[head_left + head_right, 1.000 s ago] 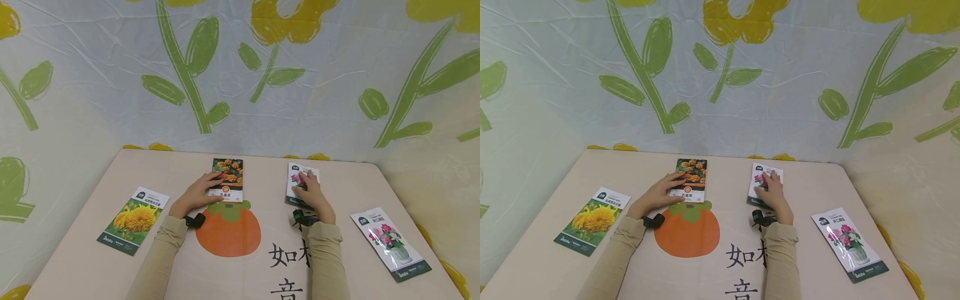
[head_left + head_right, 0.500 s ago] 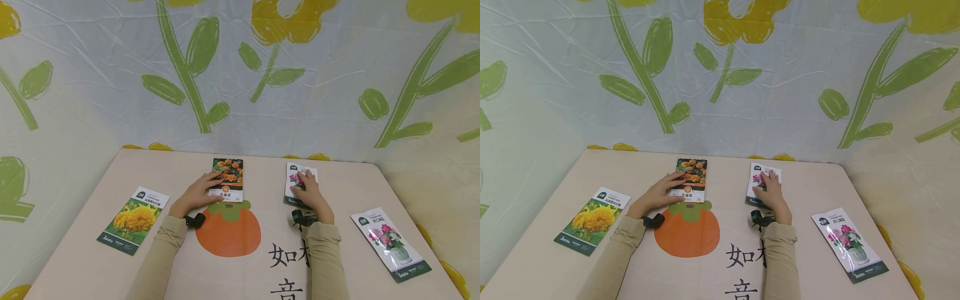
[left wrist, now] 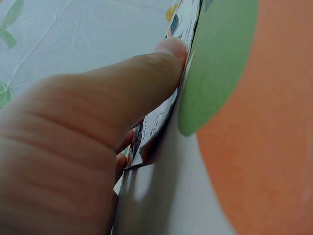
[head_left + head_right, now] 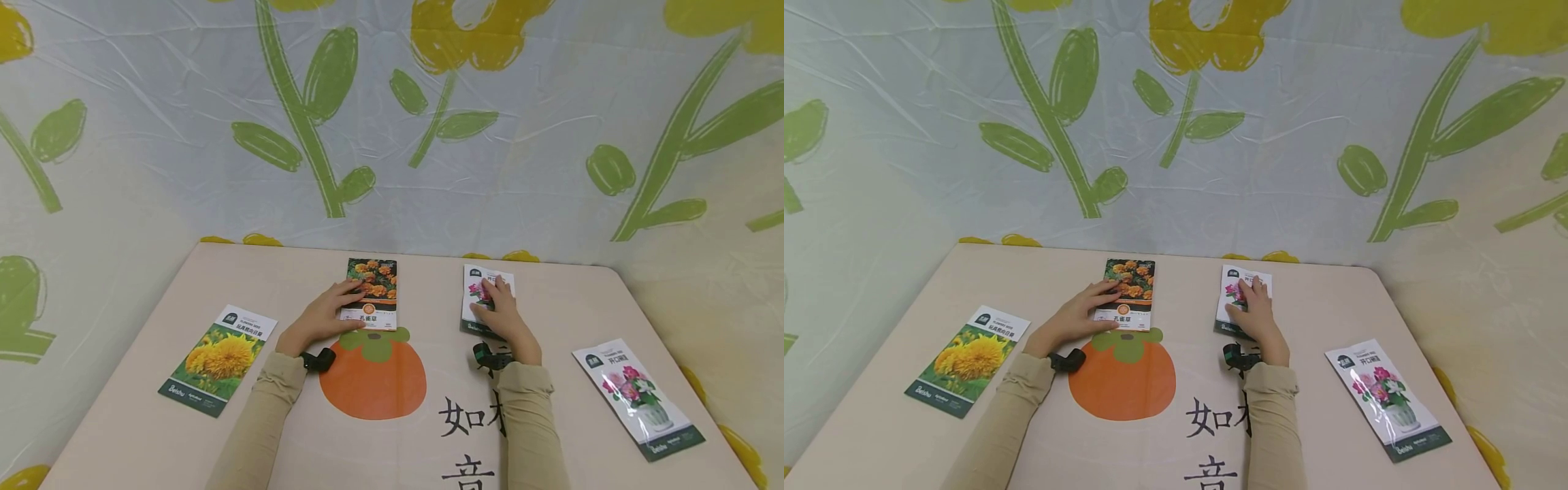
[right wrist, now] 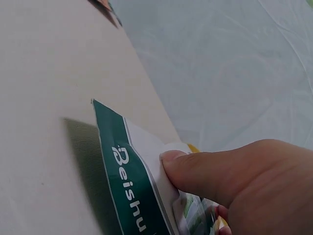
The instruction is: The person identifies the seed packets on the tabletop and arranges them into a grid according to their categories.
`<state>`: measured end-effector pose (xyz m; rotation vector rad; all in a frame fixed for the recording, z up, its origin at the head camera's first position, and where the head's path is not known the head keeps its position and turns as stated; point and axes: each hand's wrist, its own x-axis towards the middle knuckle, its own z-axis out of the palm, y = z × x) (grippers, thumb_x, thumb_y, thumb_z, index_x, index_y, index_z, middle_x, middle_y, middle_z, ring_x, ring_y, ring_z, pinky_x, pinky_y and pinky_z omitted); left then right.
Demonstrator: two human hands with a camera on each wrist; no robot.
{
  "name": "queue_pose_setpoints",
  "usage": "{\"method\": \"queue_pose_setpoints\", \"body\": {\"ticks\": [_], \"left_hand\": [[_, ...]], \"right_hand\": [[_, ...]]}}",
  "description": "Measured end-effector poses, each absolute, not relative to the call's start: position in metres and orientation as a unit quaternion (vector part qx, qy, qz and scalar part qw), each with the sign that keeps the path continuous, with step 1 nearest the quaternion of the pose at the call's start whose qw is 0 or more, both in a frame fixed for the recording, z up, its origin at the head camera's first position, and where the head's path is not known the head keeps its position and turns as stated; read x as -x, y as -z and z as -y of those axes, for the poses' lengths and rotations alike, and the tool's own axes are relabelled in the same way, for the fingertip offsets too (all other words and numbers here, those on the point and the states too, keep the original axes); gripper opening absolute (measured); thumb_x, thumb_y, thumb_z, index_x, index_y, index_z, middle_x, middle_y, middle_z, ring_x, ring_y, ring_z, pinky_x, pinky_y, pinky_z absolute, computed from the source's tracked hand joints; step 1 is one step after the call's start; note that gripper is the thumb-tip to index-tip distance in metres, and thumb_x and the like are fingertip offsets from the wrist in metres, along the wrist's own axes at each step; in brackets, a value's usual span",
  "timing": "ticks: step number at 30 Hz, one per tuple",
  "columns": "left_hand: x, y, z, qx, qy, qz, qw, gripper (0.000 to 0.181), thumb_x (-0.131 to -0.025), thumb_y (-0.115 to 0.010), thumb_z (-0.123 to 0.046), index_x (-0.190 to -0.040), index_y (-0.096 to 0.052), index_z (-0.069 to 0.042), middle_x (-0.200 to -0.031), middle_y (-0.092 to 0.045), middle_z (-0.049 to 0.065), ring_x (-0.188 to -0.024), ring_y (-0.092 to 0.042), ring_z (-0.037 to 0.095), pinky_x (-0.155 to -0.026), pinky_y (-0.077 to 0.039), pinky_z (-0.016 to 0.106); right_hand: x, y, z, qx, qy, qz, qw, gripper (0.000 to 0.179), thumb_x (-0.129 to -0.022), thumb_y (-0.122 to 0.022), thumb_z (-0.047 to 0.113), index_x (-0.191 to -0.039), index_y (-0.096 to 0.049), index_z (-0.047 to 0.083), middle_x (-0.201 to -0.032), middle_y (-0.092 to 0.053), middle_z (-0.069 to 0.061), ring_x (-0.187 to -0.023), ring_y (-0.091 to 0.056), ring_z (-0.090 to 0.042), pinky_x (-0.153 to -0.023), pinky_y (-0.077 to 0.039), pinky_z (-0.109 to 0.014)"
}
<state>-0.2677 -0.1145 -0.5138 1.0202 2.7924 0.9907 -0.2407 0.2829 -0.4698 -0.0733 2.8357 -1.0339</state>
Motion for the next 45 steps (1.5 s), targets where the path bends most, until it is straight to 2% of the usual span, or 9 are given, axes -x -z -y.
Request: {"method": "queue_pose_setpoints", "body": {"ticks": [10, 45], "left_hand": [[0.269, 0.516, 0.114, -0.314, -0.311, -0.897, 0.015, 0.071, -0.084, -0.078, -0.041, -0.143, -0.054, -0.008, -0.158, -0.035, 0.007, -0.148, -0.024, 0.030, -0.121, -0.016, 0.042], [0.267, 0.514, 0.114, -0.320, -0.311, -0.895, 0.010, 0.070, -0.085, -0.078, -0.039, -0.143, -0.054, -0.006, -0.158, -0.036, 0.011, -0.147, -0.024, 0.034, -0.121, -0.017, 0.045]], "right_hand": [[0.242, 0.470, -0.282, 0.022, 0.342, -0.937, 0.065, 0.073, -0.098, -0.057, 0.022, -0.156, -0.019, -0.002, -0.161, 0.006, -0.030, -0.146, 0.012, -0.050, -0.113, 0.004, -0.068], [0.243, 0.474, -0.262, 0.044, 0.340, -0.939, 0.041, 0.071, -0.098, -0.056, 0.024, -0.154, -0.023, -0.003, -0.161, 0.000, -0.030, -0.146, 0.007, -0.050, -0.113, 0.000, -0.069]]}}
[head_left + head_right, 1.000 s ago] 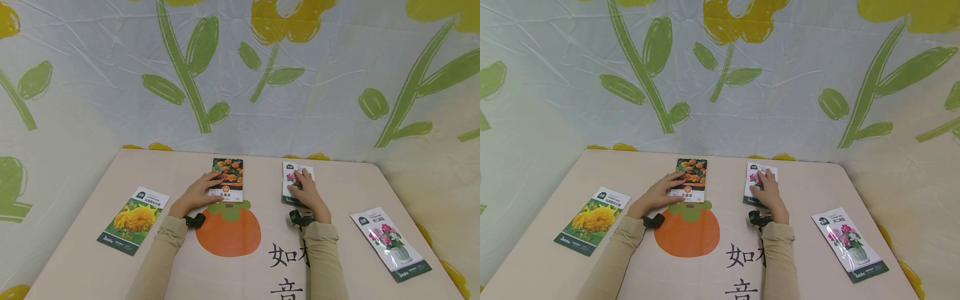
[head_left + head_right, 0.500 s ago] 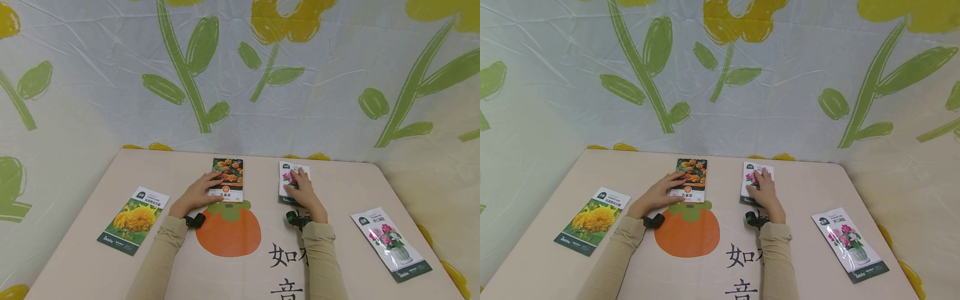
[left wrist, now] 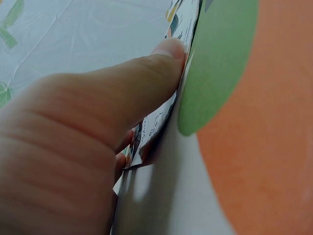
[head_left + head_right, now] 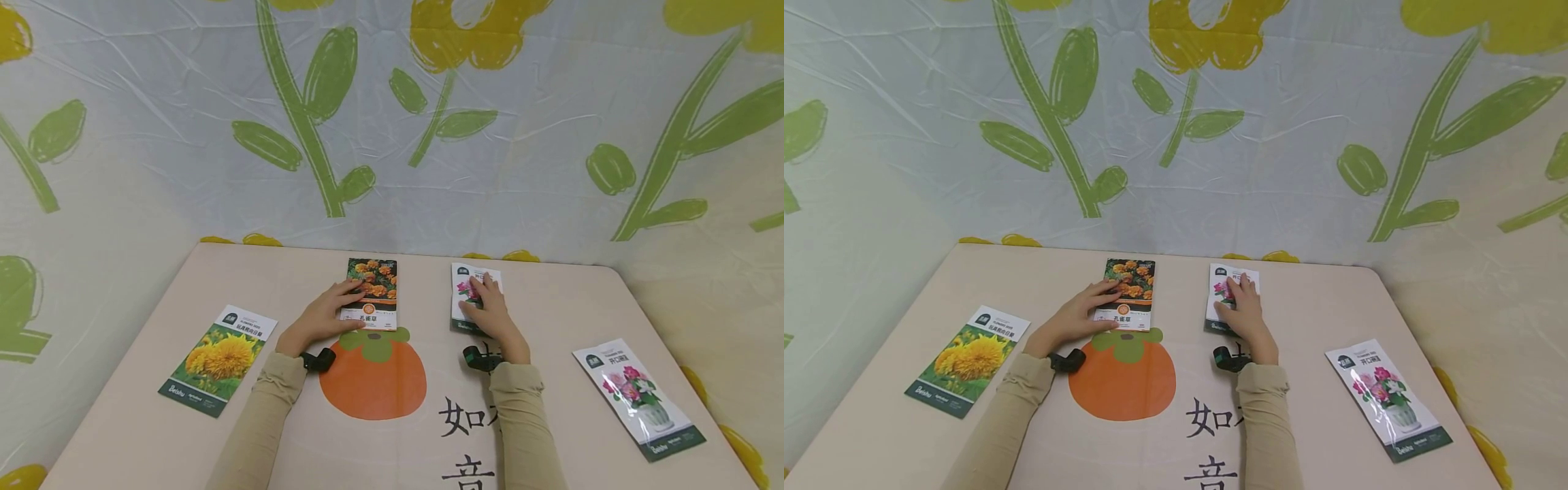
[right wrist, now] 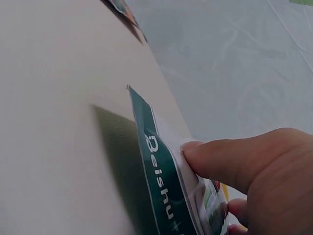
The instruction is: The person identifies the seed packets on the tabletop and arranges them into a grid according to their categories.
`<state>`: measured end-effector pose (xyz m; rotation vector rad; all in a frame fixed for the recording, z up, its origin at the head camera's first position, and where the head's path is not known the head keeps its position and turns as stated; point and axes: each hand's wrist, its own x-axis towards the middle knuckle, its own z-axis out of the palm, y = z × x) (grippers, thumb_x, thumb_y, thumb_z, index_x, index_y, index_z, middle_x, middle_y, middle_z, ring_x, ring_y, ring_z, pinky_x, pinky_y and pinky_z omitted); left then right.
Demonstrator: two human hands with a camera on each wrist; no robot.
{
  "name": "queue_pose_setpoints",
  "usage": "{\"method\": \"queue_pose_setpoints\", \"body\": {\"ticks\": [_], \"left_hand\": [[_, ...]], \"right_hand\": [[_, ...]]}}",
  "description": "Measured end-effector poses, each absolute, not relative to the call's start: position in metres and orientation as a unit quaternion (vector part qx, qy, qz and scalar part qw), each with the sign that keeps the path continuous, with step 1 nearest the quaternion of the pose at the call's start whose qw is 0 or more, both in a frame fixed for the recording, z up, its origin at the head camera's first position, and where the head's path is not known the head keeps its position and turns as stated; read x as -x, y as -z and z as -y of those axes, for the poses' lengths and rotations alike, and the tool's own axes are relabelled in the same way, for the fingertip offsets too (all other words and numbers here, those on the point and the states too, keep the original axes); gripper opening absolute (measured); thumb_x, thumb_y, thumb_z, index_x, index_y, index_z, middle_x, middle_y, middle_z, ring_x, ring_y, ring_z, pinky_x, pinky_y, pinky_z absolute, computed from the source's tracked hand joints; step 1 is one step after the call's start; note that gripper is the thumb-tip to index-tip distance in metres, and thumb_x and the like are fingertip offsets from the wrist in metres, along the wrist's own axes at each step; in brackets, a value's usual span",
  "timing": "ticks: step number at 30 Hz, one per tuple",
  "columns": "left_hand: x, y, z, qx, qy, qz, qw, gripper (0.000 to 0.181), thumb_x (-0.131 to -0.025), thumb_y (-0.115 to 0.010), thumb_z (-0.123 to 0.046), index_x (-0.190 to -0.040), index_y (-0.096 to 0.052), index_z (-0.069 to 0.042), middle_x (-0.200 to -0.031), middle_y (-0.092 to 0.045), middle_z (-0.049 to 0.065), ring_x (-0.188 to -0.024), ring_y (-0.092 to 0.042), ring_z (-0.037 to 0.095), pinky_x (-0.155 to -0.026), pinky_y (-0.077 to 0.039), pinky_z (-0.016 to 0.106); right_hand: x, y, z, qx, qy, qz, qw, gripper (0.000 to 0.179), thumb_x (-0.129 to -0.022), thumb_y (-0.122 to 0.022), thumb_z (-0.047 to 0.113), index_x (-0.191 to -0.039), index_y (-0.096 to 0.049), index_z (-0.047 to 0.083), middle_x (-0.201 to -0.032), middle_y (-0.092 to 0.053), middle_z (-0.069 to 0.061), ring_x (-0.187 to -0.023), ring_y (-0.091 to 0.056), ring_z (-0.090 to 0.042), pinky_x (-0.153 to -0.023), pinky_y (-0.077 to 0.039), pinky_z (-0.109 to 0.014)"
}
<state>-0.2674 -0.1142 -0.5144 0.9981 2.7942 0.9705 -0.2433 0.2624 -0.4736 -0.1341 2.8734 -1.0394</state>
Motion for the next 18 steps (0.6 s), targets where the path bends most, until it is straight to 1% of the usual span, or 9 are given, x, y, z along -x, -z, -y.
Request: {"method": "queue_pose_setpoints", "body": {"ticks": [7, 18], "left_hand": [[0.2679, 0.5147, 0.1137, -0.324, -0.316, -0.892, 0.008, 0.068, -0.085, -0.078, -0.037, -0.142, -0.055, -0.006, -0.157, -0.036, 0.012, -0.148, -0.024, 0.034, -0.121, -0.016, 0.045], [0.2675, 0.5150, 0.1134, -0.325, -0.315, -0.892, 0.008, 0.068, -0.086, -0.078, -0.037, -0.142, -0.055, -0.005, -0.157, -0.036, 0.012, -0.148, -0.024, 0.034, -0.121, -0.016, 0.045]], "right_hand": [[0.2418, 0.4726, -0.2596, 0.044, 0.337, -0.940, 0.037, 0.069, -0.099, -0.056, 0.022, -0.155, -0.023, -0.004, -0.161, 0.000, -0.031, -0.146, 0.006, -0.051, -0.114, 0.001, -0.068], [0.2423, 0.4716, -0.2552, 0.037, 0.333, -0.941, 0.044, 0.070, -0.099, -0.055, 0.024, -0.155, -0.023, -0.003, -0.161, -0.001, -0.030, -0.147, 0.006, -0.050, -0.114, 0.000, -0.068]]}}
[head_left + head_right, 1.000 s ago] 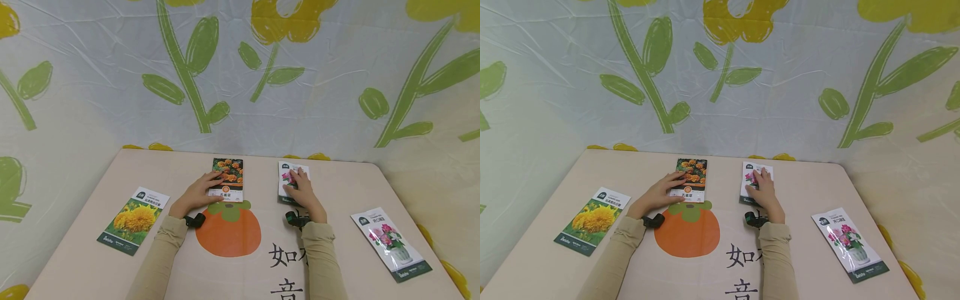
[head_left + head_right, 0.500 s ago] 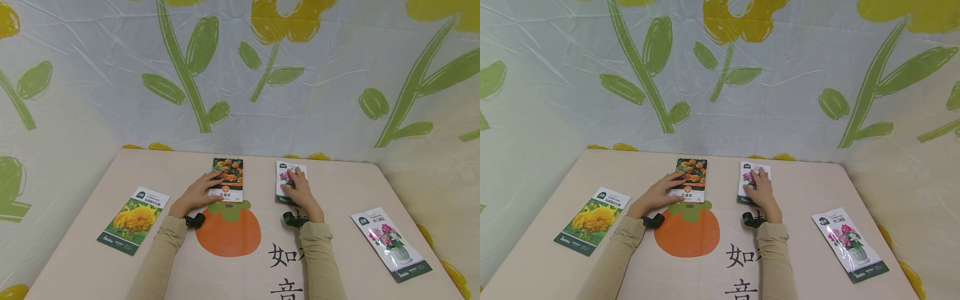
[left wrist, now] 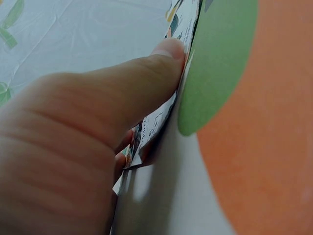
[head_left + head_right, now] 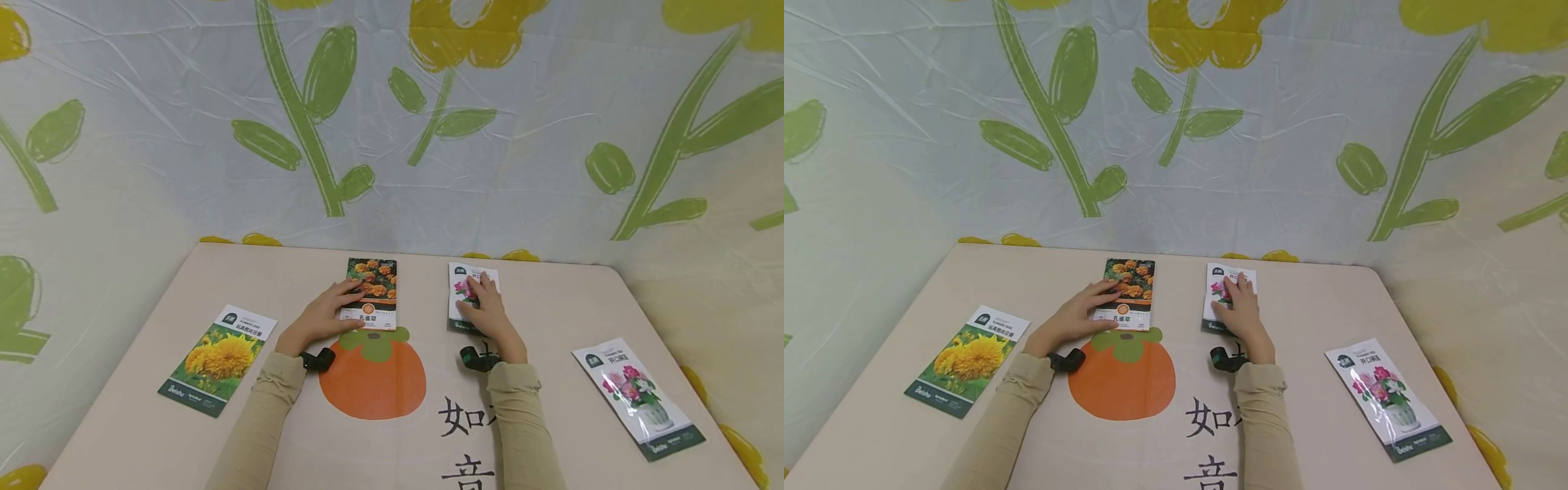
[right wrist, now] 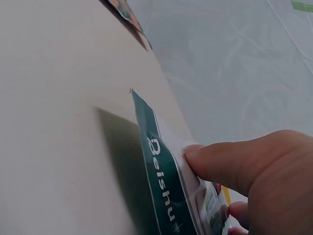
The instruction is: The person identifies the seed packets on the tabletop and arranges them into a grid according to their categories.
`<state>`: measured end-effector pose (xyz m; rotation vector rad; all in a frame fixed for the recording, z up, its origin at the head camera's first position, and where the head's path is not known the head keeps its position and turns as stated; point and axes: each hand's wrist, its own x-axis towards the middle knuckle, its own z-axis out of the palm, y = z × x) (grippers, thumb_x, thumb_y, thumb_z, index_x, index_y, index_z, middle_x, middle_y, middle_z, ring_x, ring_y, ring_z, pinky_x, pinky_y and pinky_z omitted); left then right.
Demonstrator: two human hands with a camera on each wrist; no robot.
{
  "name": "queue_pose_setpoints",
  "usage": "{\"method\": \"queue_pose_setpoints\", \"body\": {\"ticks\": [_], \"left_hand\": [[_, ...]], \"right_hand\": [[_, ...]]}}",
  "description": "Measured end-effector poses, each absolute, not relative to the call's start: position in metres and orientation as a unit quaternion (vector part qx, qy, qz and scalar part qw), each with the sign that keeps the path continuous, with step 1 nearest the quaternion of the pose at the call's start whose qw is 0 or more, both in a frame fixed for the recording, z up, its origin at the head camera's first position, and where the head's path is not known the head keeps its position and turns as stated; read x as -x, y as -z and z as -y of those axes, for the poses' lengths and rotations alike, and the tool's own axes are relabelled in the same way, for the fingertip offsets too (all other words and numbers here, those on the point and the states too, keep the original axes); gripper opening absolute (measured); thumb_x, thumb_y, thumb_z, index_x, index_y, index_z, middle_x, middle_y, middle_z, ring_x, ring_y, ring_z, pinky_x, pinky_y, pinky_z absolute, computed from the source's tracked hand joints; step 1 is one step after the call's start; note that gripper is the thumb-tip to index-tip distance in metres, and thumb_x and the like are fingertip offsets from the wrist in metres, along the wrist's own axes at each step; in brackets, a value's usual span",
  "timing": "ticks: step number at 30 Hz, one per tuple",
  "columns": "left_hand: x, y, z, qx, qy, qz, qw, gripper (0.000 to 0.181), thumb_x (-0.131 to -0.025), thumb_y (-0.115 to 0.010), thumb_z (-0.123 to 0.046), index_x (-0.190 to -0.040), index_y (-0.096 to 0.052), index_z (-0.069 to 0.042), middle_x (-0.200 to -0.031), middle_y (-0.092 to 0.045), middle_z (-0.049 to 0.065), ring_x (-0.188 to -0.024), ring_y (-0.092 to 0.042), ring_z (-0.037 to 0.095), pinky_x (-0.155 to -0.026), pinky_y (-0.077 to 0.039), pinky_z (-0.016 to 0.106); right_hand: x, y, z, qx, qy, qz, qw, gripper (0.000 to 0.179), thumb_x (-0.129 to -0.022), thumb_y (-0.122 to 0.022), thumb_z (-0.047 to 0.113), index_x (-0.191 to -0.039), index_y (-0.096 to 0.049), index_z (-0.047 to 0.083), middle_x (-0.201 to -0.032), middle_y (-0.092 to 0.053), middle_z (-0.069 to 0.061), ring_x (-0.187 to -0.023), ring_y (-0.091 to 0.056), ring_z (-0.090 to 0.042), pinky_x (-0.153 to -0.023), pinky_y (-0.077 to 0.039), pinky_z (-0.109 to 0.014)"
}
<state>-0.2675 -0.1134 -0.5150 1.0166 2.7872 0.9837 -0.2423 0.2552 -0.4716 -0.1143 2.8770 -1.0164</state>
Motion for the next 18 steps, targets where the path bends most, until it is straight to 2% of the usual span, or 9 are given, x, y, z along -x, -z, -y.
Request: {"method": "queue_pose_setpoints", "body": {"ticks": [18], "left_hand": [[0.2675, 0.5150, 0.1137, -0.327, -0.312, -0.892, 0.006, 0.069, -0.086, -0.077, -0.039, -0.142, -0.054, -0.006, -0.158, -0.035, 0.011, -0.148, -0.023, 0.032, -0.121, -0.016, 0.045]], "right_hand": [[0.2438, 0.4726, -0.2485, 0.034, 0.331, -0.942, 0.046, 0.070, -0.098, -0.056, 0.024, -0.155, -0.024, -0.002, -0.162, -0.001, -0.029, -0.147, 0.006, -0.049, -0.114, -0.001, -0.068]]}}
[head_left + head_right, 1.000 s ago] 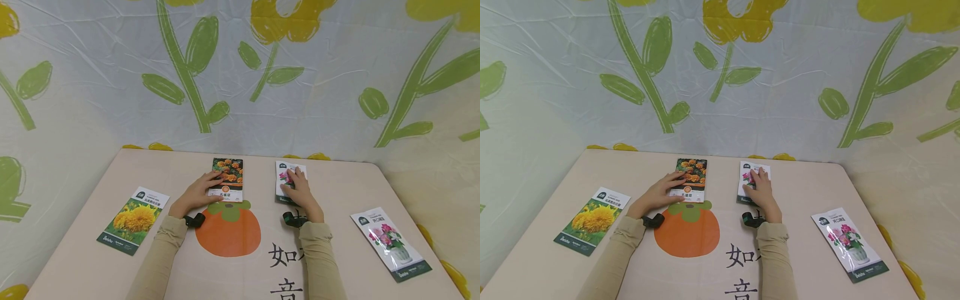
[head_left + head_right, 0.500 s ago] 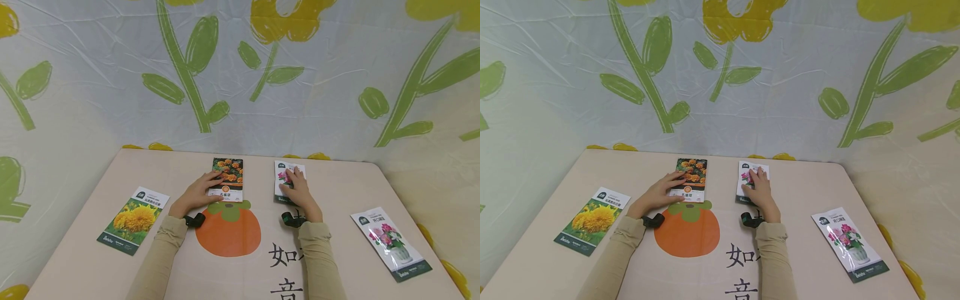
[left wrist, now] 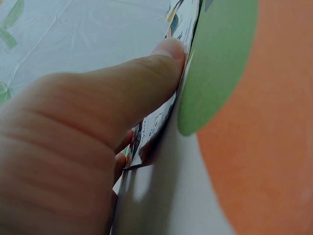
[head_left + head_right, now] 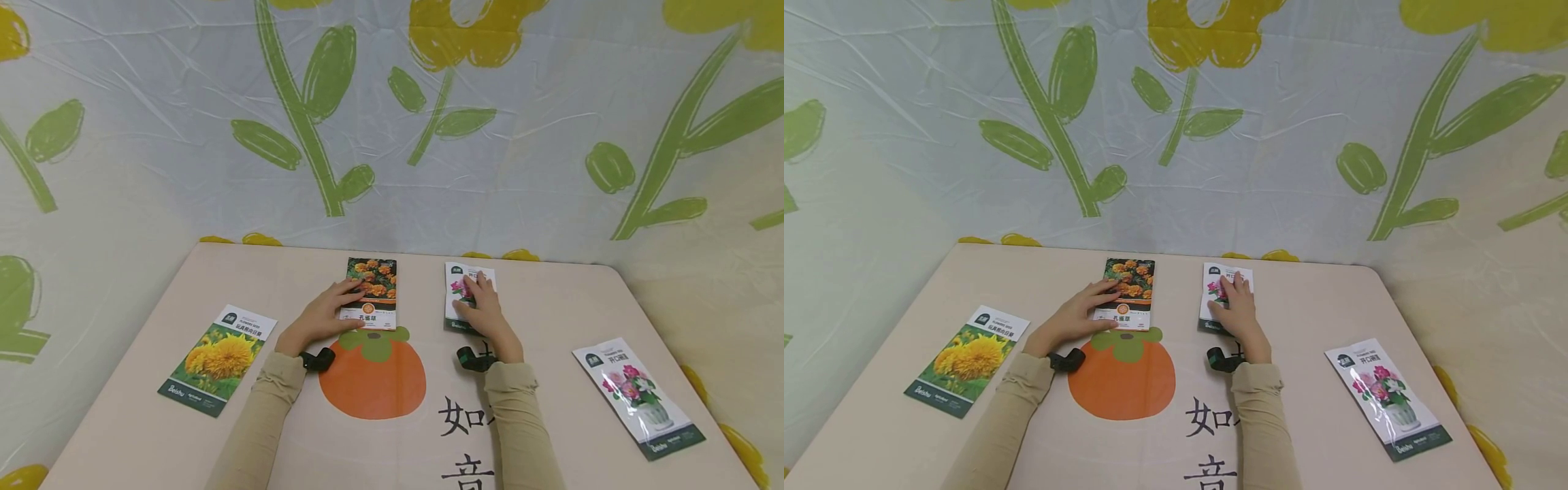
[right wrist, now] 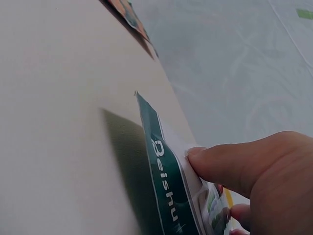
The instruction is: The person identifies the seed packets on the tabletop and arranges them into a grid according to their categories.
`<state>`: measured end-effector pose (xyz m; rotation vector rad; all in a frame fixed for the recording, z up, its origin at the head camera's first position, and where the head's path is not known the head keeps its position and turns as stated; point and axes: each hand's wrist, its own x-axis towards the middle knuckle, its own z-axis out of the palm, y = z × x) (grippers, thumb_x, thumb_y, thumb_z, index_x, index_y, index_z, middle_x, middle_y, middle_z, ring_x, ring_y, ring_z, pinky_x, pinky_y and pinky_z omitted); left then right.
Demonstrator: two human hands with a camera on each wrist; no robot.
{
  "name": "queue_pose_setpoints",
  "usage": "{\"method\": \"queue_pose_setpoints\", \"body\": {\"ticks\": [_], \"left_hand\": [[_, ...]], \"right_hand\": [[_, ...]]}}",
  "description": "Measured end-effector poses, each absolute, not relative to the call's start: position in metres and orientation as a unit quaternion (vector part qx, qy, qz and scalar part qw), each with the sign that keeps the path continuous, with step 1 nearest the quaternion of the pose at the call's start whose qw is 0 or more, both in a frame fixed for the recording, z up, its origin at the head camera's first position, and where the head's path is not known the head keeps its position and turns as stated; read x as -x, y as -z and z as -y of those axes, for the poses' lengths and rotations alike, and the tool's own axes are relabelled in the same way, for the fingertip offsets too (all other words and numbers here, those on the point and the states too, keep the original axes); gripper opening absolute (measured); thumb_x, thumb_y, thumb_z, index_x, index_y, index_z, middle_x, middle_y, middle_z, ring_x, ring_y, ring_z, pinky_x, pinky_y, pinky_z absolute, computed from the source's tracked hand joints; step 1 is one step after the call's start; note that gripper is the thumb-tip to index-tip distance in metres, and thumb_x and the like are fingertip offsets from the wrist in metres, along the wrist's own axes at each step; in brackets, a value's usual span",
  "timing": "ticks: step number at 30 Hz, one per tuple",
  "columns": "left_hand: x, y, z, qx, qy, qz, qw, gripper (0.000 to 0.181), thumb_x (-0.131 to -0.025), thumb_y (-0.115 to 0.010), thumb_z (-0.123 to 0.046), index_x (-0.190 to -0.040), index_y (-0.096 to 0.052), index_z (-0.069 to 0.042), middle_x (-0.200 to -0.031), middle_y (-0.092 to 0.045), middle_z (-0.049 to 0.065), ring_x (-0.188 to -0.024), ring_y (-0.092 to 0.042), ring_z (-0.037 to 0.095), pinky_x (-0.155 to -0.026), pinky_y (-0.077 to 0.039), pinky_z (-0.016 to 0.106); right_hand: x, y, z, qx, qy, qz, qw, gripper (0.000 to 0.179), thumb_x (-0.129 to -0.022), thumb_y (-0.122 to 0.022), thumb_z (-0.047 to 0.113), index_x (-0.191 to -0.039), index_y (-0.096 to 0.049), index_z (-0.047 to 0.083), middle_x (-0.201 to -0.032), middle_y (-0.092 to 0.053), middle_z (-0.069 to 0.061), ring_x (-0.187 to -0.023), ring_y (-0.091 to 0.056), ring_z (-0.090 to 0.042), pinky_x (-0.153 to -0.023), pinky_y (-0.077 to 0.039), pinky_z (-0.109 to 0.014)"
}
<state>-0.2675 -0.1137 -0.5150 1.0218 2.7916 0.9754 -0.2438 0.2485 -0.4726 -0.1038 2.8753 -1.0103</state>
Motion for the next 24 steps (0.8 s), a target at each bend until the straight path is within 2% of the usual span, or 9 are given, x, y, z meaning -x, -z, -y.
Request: {"method": "queue_pose_setpoints", "body": {"ticks": [24], "left_hand": [[0.268, 0.516, 0.114, -0.322, -0.311, -0.894, 0.010, 0.069, -0.086, -0.077, -0.039, -0.142, -0.054, -0.007, -0.158, -0.034, 0.009, -0.149, -0.022, 0.031, -0.121, -0.015, 0.044]], "right_hand": [[0.245, 0.476, -0.234, 0.042, 0.324, -0.945, 0.037, 0.070, -0.097, -0.055, 0.023, -0.155, -0.025, -0.002, -0.162, -0.002, -0.028, -0.147, 0.005, -0.048, -0.116, 0.002, -0.063]]}}
